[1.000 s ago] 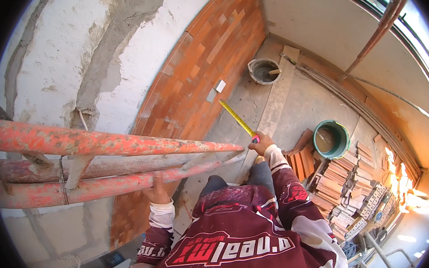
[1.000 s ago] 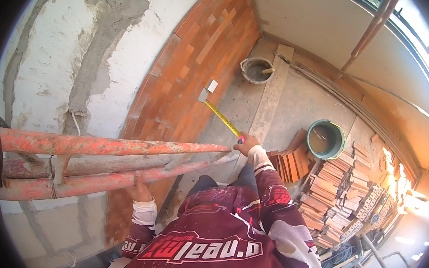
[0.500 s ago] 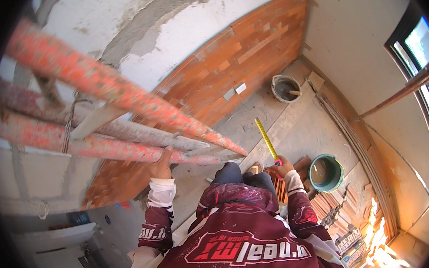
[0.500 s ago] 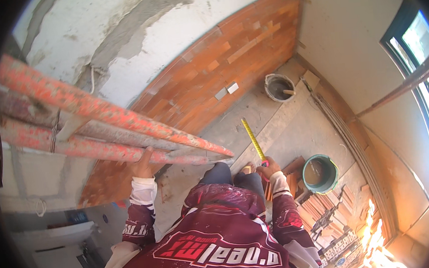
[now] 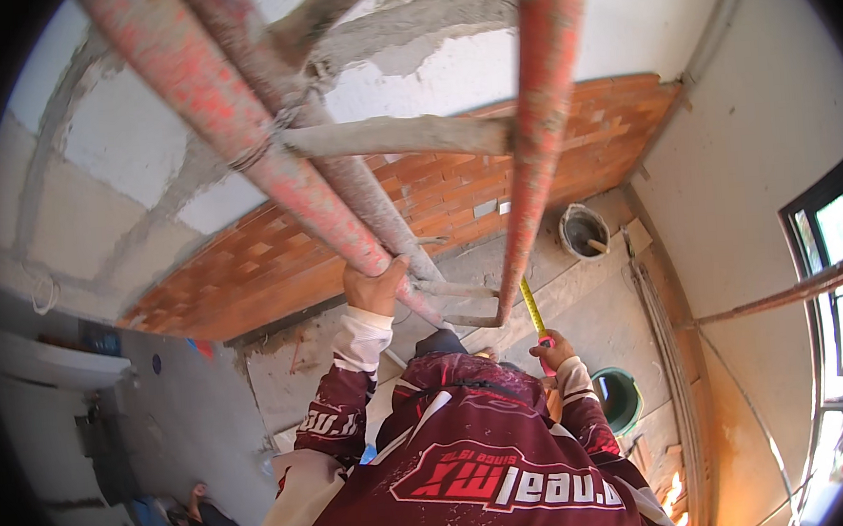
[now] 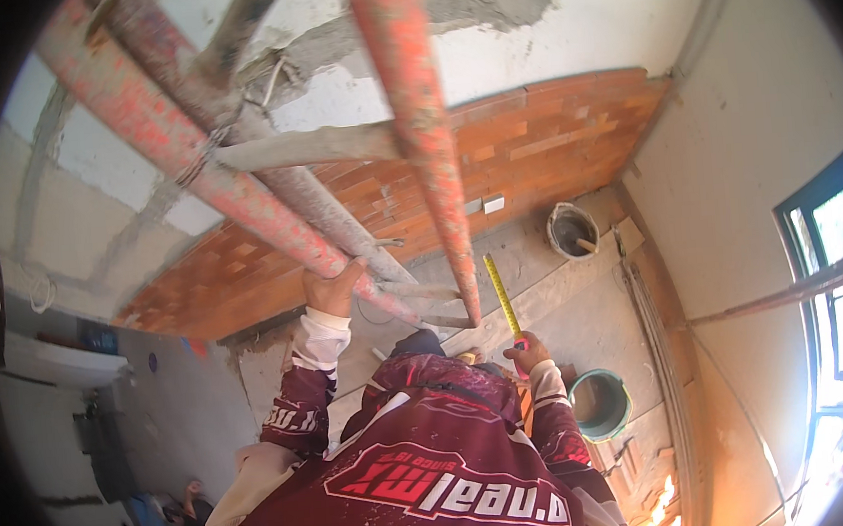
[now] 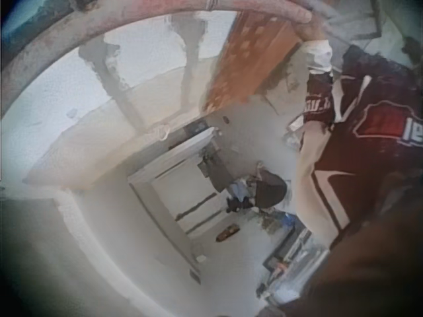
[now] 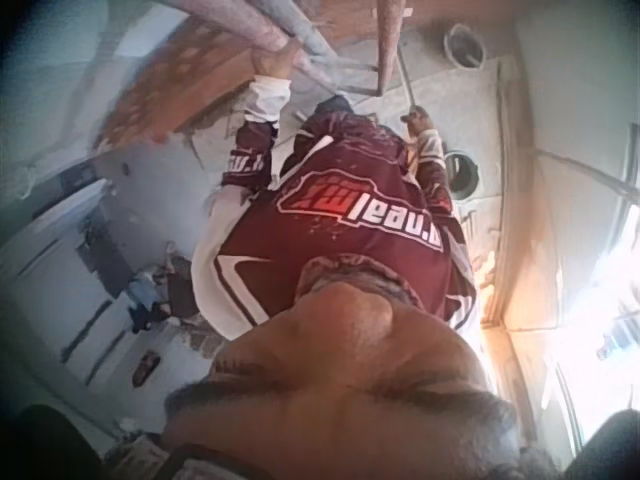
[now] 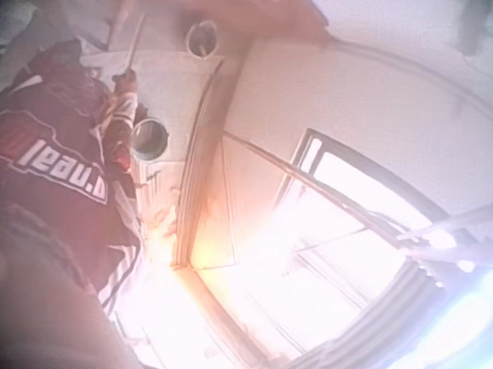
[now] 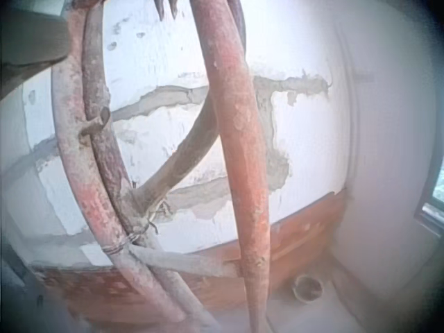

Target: The person applies adhesive to a wall and places terracotta tiles in a staggered pattern. They then retrieve more tiles from a bucket, measure the wall with a tape measure, and continue arranging tiles along the wall.

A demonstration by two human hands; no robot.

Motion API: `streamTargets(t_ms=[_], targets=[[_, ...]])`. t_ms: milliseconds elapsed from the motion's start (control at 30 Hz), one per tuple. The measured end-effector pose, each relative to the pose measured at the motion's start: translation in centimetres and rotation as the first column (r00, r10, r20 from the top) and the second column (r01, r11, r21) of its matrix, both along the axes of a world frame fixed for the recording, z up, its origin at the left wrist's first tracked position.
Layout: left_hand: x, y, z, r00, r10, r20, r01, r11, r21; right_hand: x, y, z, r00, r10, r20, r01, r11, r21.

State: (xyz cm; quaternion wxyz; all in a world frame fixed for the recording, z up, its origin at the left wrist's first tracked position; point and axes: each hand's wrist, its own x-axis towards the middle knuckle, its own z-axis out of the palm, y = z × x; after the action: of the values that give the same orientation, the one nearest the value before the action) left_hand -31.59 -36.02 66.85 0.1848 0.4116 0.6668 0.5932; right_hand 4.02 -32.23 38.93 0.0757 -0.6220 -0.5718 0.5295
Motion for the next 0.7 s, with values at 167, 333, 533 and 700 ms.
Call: streamTargets(t_ms=[167,333,533,700], targets=[[0.3,-0.3,0.1,0.997,0.067,0.039,-0.064,0.996,-0.057,-1.6,1.7,1.8,0.991,0.127,0.031,-0.128,0.991,0.038],[0.1,-0.3,-0.2,0.996,0.08,0.037,-0.078,0.996,-0.044,-3.0,3.4,3.8,0.98,0.191,0.052,-0.196,0.975,0.106],[-0.1,-0.1,-1.1,0.991,0.129,0.019,-0.129,0.991,0.02,-4.4,4.0,6.8,0.969,0.225,0.103,-0.232,0.971,0.059],[0.0,-0.2,-0.5,0.994,0.11,0.026,-0.11,0.994,0.002,-2.6,3.7,4.4,0.994,0.107,-0.01,-0.107,0.992,-0.06]])
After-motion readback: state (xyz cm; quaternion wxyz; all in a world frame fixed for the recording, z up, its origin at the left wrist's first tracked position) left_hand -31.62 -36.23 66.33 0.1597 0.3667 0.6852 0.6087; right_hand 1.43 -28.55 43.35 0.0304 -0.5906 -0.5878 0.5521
